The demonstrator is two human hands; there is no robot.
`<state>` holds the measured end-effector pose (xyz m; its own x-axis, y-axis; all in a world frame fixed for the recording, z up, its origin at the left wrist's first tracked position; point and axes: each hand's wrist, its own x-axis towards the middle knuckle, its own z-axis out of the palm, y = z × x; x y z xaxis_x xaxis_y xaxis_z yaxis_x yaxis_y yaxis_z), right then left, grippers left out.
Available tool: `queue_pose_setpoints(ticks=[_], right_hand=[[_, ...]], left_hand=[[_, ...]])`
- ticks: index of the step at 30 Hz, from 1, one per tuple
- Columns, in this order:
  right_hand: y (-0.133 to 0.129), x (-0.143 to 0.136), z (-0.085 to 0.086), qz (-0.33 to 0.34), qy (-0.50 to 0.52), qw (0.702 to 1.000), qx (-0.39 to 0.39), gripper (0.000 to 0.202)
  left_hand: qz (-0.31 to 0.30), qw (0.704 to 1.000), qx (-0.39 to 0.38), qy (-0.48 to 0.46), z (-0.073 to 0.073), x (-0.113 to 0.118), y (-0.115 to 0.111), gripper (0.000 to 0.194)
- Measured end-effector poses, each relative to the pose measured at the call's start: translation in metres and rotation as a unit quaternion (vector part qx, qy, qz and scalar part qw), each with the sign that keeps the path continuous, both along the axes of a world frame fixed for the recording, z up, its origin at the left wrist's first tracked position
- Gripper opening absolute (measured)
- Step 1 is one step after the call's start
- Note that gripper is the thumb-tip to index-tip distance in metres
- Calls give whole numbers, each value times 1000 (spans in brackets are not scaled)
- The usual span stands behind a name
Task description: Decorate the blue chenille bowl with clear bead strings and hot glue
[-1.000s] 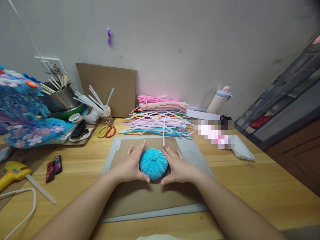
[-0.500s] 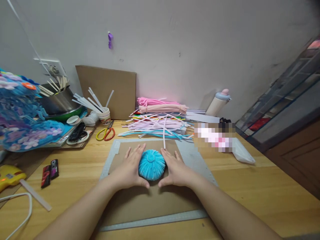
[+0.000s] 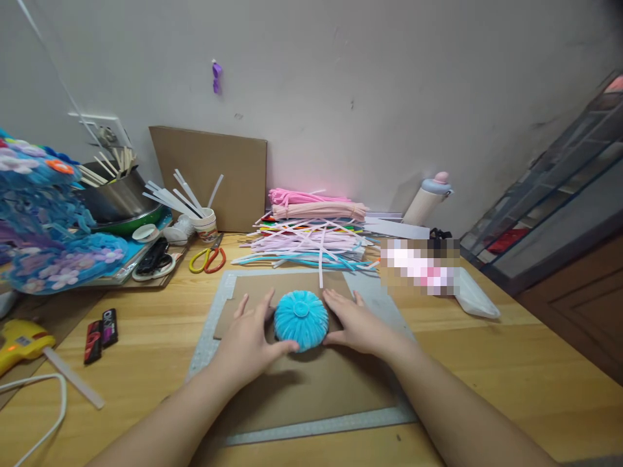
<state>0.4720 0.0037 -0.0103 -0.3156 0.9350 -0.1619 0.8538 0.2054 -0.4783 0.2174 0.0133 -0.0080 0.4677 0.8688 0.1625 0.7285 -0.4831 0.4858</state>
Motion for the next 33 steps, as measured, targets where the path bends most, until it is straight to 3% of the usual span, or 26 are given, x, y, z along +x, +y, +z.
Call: queue_pose_setpoints(ticks=[2, 6, 8, 12, 14, 19, 23, 25, 28, 33], right_hand=[[-3, 6, 5, 0, -3, 1000, -11, 114], [-8, -1, 7, 6, 2, 1000, -25, 129], [-8, -9, 5, 8, 8, 1000, -17, 133], [-7, -13, 6, 4, 10, 1000, -5, 125], [-9, -10, 10, 5, 7, 1000, -10, 119], [-15, -14, 12, 24, 47, 998, -40, 130], [-14, -14, 9, 49, 67, 996, -28, 125], [-11, -9, 8, 49, 63, 996, -30, 123], [-9, -7, 4, 56, 53, 996, -33, 128], [-9, -21, -13, 43, 53, 998, -1, 135]], left_hand=[[21, 1000, 4, -14, 5, -6, 3, 92], [-46, 999, 0, -13, 2, -5, 8, 114], [-60, 998, -7, -15, 0, -3, 7, 114], [26, 999, 19, -32, 5, -3, 5, 66], [45, 998, 32, -36, 7, -4, 5, 57], [2, 999, 28, -38, 3, -1, 3, 78], [37, 998, 40, -40, 1, -2, 5, 67], [29, 998, 45, -38, -2, -2, 7, 84], [-33, 999, 34, -26, -9, 0, 8, 120], [-92, 995, 24, 1, -20, 6, 5, 130]])
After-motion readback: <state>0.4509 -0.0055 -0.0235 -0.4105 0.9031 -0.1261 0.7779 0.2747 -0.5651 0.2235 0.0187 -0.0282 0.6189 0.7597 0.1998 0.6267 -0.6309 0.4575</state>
